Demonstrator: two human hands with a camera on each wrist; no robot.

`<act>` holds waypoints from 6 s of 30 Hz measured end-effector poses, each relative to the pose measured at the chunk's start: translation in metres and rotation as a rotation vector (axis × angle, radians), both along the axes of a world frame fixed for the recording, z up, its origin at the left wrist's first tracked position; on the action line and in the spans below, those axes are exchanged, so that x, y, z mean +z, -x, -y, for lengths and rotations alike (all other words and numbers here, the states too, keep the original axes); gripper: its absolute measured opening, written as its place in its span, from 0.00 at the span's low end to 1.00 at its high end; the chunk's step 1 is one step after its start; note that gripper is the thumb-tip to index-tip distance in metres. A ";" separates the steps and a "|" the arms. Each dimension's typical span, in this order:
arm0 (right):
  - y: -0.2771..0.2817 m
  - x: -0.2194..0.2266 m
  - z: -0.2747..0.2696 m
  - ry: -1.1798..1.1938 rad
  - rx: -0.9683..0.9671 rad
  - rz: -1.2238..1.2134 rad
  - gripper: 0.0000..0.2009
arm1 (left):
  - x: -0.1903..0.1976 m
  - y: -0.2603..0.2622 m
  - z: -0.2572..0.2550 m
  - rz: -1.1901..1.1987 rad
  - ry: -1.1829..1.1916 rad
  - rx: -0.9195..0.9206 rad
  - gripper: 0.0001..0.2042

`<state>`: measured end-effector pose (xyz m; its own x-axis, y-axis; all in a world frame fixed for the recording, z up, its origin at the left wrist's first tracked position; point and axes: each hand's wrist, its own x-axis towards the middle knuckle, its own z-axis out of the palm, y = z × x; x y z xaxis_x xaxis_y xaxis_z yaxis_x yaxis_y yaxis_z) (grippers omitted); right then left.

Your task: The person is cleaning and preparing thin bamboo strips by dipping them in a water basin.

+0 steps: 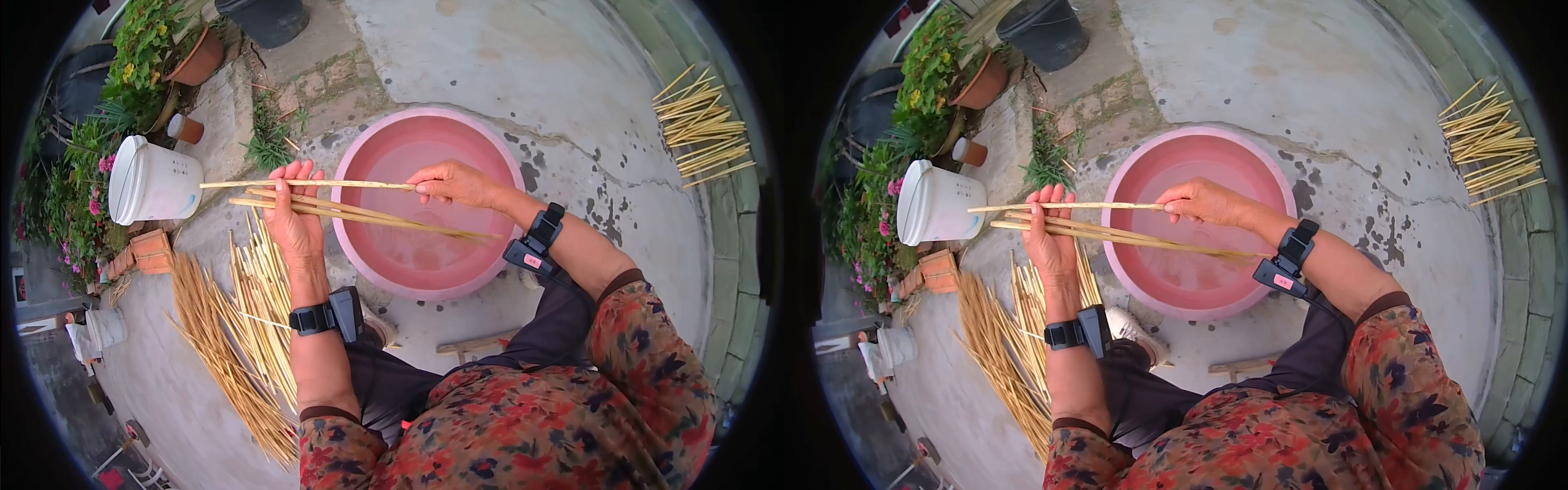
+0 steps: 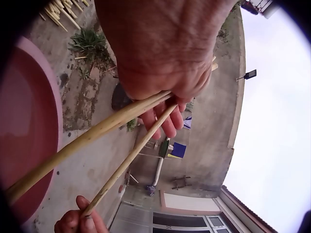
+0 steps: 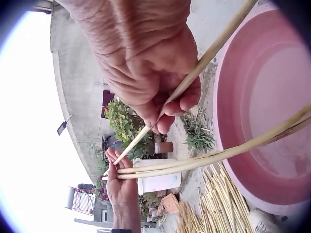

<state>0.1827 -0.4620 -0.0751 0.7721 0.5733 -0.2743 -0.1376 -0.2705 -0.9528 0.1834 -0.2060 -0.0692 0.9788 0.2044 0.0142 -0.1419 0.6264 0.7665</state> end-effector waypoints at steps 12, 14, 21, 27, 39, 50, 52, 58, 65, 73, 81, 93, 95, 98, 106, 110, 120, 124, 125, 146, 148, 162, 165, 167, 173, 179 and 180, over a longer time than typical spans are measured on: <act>-0.007 -0.005 -0.002 0.009 0.092 -0.028 0.13 | -0.004 0.005 0.018 0.051 -0.029 -0.183 0.07; -0.007 -0.006 -0.013 -0.032 0.080 -0.024 0.13 | -0.004 0.007 0.027 0.054 -0.031 -0.210 0.08; -0.009 -0.014 -0.027 0.007 -0.059 0.255 0.11 | -0.006 0.008 0.030 0.063 -0.076 -0.278 0.12; -0.007 -0.009 0.006 0.100 -0.196 0.136 0.08 | -0.017 0.006 0.018 -0.078 -0.033 0.010 0.22; 0.002 0.019 0.049 0.183 -0.320 0.400 0.07 | -0.105 0.008 -0.016 -0.383 -0.173 0.183 0.19; 0.021 0.011 0.056 0.296 -0.201 0.405 0.06 | -0.170 0.044 -0.082 -0.769 -0.078 -0.041 0.14; 0.023 0.009 0.056 0.312 -0.177 0.418 0.06 | -0.179 0.046 -0.077 -0.825 -0.064 -0.080 0.16; 0.033 -0.002 0.054 0.306 -0.115 0.504 0.06 | -0.131 0.060 -0.013 -1.089 -0.255 -0.335 0.20; 0.051 0.012 0.023 0.194 -0.103 0.423 0.07 | -0.006 0.066 0.083 -0.236 -0.180 -0.400 0.16; 0.063 0.010 0.006 0.311 -0.191 0.752 0.09 | -0.006 0.034 0.073 -0.086 0.287 -0.132 0.06; 0.066 -0.009 0.002 0.170 -0.114 0.493 0.10 | -0.001 0.006 0.040 -0.148 0.302 0.150 0.13; 0.061 0.000 -0.009 0.199 -0.151 0.484 0.08 | 0.004 0.004 0.035 -0.130 0.314 0.011 0.12; 0.062 -0.006 -0.005 0.257 -0.173 0.612 0.09 | 0.003 0.000 0.025 -0.128 0.333 0.120 0.12; 0.058 0.007 -0.002 0.355 -0.221 0.785 0.10 | 0.000 0.002 0.035 -0.091 0.367 0.174 0.11; 0.043 0.019 0.010 0.370 -0.240 0.867 0.10 | -0.002 0.031 0.085 -0.122 0.294 -0.227 0.12; 0.050 0.011 0.016 0.332 -0.267 0.691 0.10 | -0.002 0.031 0.078 -0.089 0.176 -0.162 0.15; 0.061 0.006 0.010 0.346 -0.285 0.775 0.14 | 0.005 0.028 0.084 -0.029 0.206 -0.113 0.16; 0.064 0.006 0.008 0.356 -0.289 0.827 0.15 | 0.008 0.024 0.083 -0.011 0.227 -0.080 0.15; 0.065 0.007 0.008 0.361 -0.279 0.829 0.15 | 0.008 0.023 0.082 0.001 0.236 -0.082 0.14; 0.039 -0.172 -0.009 0.524 -0.267 0.344 0.19 | -0.032 0.025 0.030 -0.470 -0.198 -0.302 0.09; 0.034 -0.185 0.008 0.498 -0.335 0.166 0.22 | -0.039 0.027 0.027 -0.535 -0.206 -0.270 0.09; 0.031 -0.318 0.052 0.551 -1.429 0.265 0.10 | -0.060 0.041 -0.011 -0.546 -0.269 -0.021 0.09; 0.044 -0.345 0.066 -0.772 -1.023 -0.754 0.10 | -0.070 0.045 -0.004 -0.546 -0.283 -0.071 0.09; 0.028 -0.284 0.042 -0.801 -0.976 -0.813 0.11 | -0.069 0.041 0.002 -0.553 -0.269 -0.008 0.08; 0.011 -0.089 -0.051 -0.870 -0.294 -0.536 0.13 | -0.079 0.035 0.022 -0.520 -0.124 -0.118 0.09; 0.009 -0.026 -0.084 -0.358 -0.132 0.451 0.06 | -0.071 0.018 0.053 -0.446 -0.014 -0.241 0.16; 0.007 -0.024 -0.082 -0.183 -0.140 0.751 0.07 | -0.061 0.015 0.064 -0.469 0.067 -0.163 0.13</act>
